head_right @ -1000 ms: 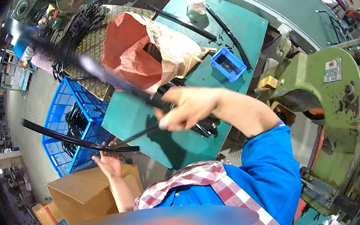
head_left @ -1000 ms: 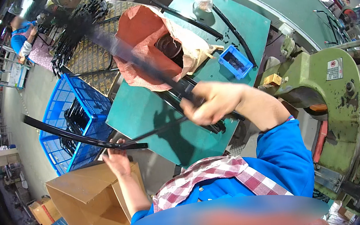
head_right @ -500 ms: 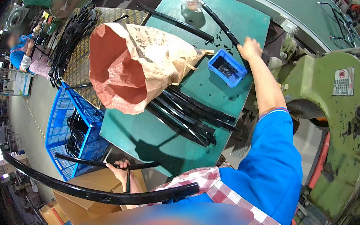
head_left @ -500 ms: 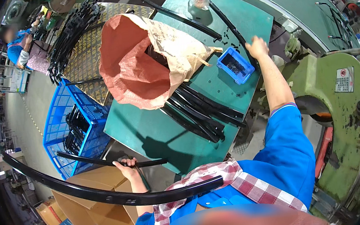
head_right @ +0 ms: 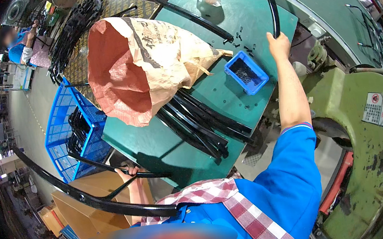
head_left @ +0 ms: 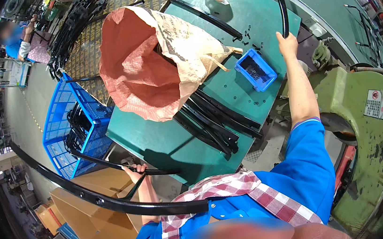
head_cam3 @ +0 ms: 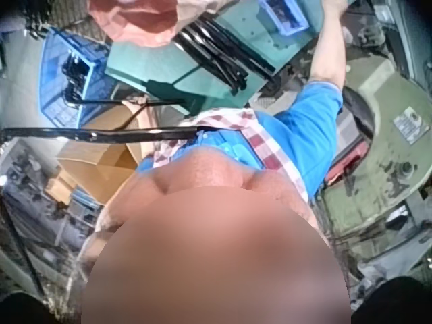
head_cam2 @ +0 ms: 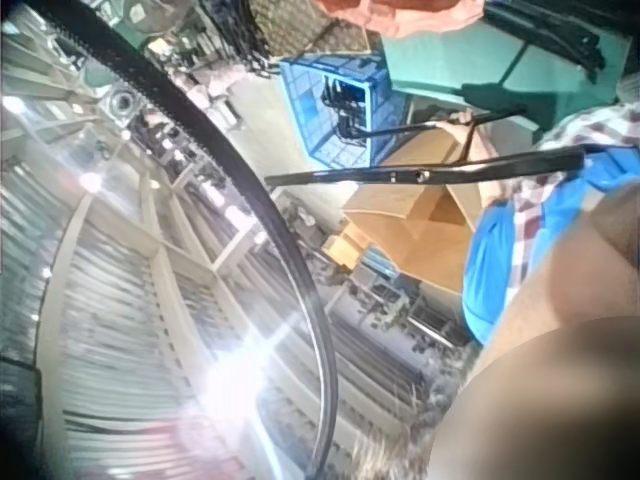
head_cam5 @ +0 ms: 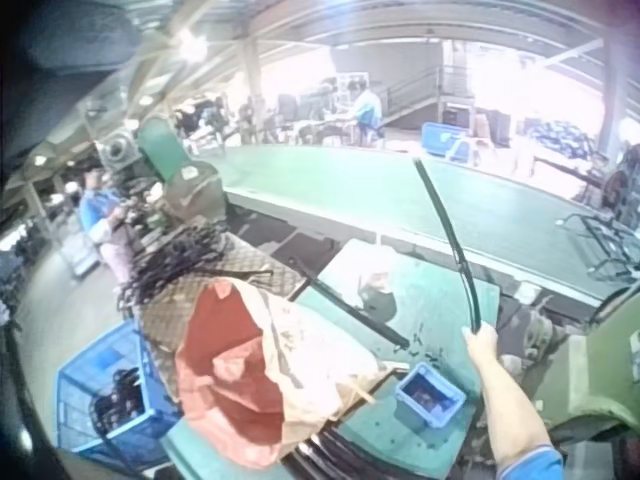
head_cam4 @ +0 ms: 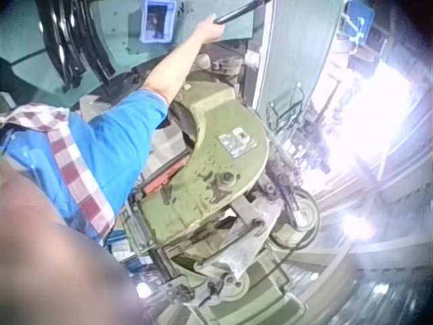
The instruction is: The person repeatedly picks up long black metal rods, places them into a bending machine, and operates the lever to bend them. After each bend, the person removes the rod and places it into a blue crate. The process is repeated for multiple rods.
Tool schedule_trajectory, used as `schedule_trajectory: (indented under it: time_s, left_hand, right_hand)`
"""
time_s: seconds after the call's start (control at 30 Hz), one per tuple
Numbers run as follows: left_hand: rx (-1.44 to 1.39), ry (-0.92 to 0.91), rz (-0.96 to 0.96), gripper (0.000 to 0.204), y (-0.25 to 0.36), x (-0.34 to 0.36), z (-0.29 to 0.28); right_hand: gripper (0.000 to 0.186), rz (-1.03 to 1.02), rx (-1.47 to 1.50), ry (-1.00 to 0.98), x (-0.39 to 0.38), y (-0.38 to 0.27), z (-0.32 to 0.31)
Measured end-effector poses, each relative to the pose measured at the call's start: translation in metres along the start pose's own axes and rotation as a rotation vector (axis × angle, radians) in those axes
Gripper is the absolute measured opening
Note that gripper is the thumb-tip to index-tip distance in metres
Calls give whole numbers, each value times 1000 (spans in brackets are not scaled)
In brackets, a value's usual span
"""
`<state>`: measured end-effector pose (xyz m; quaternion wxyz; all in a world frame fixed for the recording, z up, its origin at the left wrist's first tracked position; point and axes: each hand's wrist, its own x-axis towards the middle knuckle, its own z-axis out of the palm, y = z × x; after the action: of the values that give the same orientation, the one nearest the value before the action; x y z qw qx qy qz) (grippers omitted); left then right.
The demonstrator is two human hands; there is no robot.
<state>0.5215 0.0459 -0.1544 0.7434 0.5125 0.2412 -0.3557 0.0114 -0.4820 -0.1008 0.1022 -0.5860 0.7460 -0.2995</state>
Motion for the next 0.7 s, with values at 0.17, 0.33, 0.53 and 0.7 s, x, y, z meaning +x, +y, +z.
schedule_trajectory:
  time_s: [0.17,0.33,0.53,0.7]
  left_hand:
    - [-38,-34,-7,60,-1,3,-14]
    - [-114,21,27,60,-4,-21,-18]
    - [-102,58,167,60,4,-45,-55]
    - [-210,168,155,61,7,-57,-78]
  right_hand:
    - [42,-123,-82,-385,-1,-104,28]
    - [44,-279,-374,-425,-28,-159,93]
    - [34,-121,-474,-458,-34,-157,132]
    - [39,-171,-647,-579,-40,-173,126]
